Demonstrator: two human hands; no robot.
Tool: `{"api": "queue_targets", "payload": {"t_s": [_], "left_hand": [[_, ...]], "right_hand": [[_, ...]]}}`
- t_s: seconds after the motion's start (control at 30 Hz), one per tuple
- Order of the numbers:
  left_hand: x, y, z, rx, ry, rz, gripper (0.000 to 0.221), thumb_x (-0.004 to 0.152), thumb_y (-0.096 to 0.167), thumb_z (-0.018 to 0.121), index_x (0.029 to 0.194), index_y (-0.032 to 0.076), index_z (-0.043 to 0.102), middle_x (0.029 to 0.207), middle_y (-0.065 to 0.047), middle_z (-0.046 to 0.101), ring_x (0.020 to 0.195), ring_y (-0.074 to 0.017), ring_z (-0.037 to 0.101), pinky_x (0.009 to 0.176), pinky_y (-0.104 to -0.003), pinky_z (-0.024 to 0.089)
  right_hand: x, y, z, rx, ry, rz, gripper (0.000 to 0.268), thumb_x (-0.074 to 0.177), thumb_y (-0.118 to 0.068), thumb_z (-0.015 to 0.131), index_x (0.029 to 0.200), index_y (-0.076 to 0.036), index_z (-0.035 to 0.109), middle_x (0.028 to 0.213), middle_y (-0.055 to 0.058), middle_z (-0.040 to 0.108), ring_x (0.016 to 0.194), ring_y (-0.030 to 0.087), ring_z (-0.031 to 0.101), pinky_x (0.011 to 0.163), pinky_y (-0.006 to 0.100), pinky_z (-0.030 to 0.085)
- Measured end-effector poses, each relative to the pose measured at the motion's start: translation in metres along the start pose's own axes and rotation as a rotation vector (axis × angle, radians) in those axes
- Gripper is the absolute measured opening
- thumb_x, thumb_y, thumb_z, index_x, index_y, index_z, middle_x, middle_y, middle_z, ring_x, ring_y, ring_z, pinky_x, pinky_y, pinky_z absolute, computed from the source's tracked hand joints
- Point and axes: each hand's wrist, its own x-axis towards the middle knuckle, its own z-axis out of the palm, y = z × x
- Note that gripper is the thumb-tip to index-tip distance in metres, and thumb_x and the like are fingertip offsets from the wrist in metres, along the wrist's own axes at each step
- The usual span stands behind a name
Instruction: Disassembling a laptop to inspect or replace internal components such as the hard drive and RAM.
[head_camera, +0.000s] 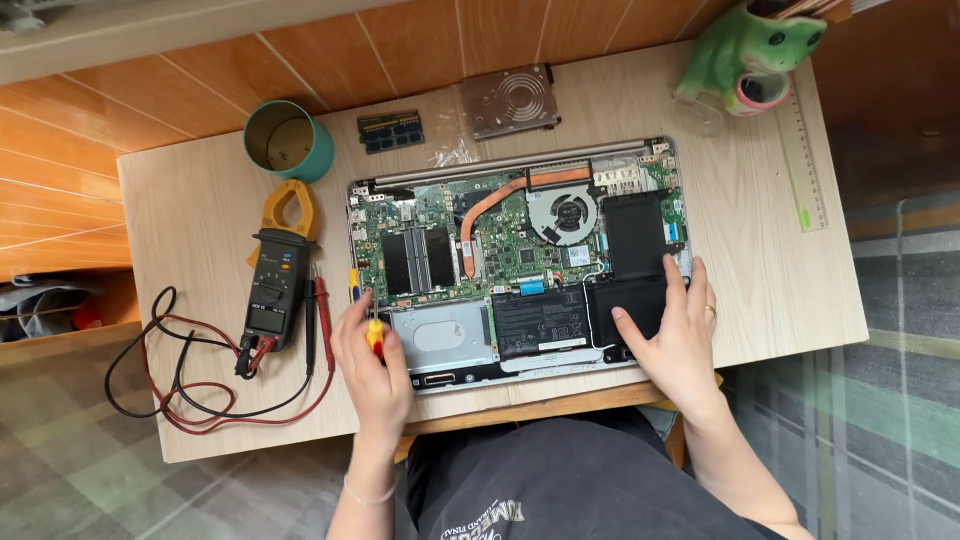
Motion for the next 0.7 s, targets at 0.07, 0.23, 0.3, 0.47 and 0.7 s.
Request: {"api": "queue_targets", "payload": {"t_s": [0.07,0.23,0.3,0.47,0.7], "left_hand": [[0.011,-0.003,0.0,0.045,-0.025,0.012,0.021,0.106,0.015,0.054,0.115,-0.004,0.055,0.144,-0.023,0.056,0.135,-0.0426,0.049,0.116,-0.049,0.038],[0.028,-0.002,-0.009,0.168,-0.061,-0.005,0.034,0.105,0.015,0.056,0.131,-0.007,0.057,0.136,-0.024,0.059,0.13,-0.0427,0.053,0.111,-0.05,0.04],[0.028,-0.002,-0.011,0.202,-0.06,-0.01,0.032,0.106,0.012,0.057,0.132,-0.006,0.058,0.134,-0.023,0.063,0.132,-0.0426,0.052,0.11,-0.051,0.04],[0.02,0.007,-0.007,0.051,-0.054,0.04,0.021,0.104,0.013,0.059,0.121,0.0,0.061,0.122,-0.019,0.066,0.116,-0.0372,0.061,0.1,-0.046,0.049],[0.023,0.043,0.012,-0.167,-0.634,0.076,0.02,0.092,0.018,0.072,0.109,0.007,0.07,0.098,-0.011,0.072,0.094,-0.0311,0.067,0.083,-0.042,0.054]], "right_hand": [[0.001,0.001,-0.004,0.006,-0.016,-0.006,0.091,0.085,-0.039,0.076,0.156,0.001,0.036,0.161,0.037,0.024,0.146,0.054,0.028,0.117,0.061,0.026],[0.012,0.016,-0.016,0.079,-0.058,-0.042,0.089,0.088,-0.039,0.074,0.156,0.004,0.035,0.161,0.036,0.026,0.149,0.053,0.026,0.12,0.059,0.025],[0.017,0.023,-0.02,0.095,-0.072,-0.093,0.088,0.089,-0.04,0.072,0.154,0.005,0.036,0.161,0.033,0.03,0.151,0.05,0.028,0.123,0.057,0.024],[0.043,0.012,-0.04,0.059,-0.081,-0.157,0.085,0.091,-0.039,0.072,0.155,0.005,0.038,0.162,0.034,0.029,0.153,0.052,0.024,0.124,0.058,0.022],[0.155,-0.001,-0.018,-0.051,-0.043,-0.453,0.072,0.096,-0.04,0.072,0.154,-0.003,0.049,0.164,0.034,0.029,0.154,0.055,0.02,0.123,0.065,0.024]]}}
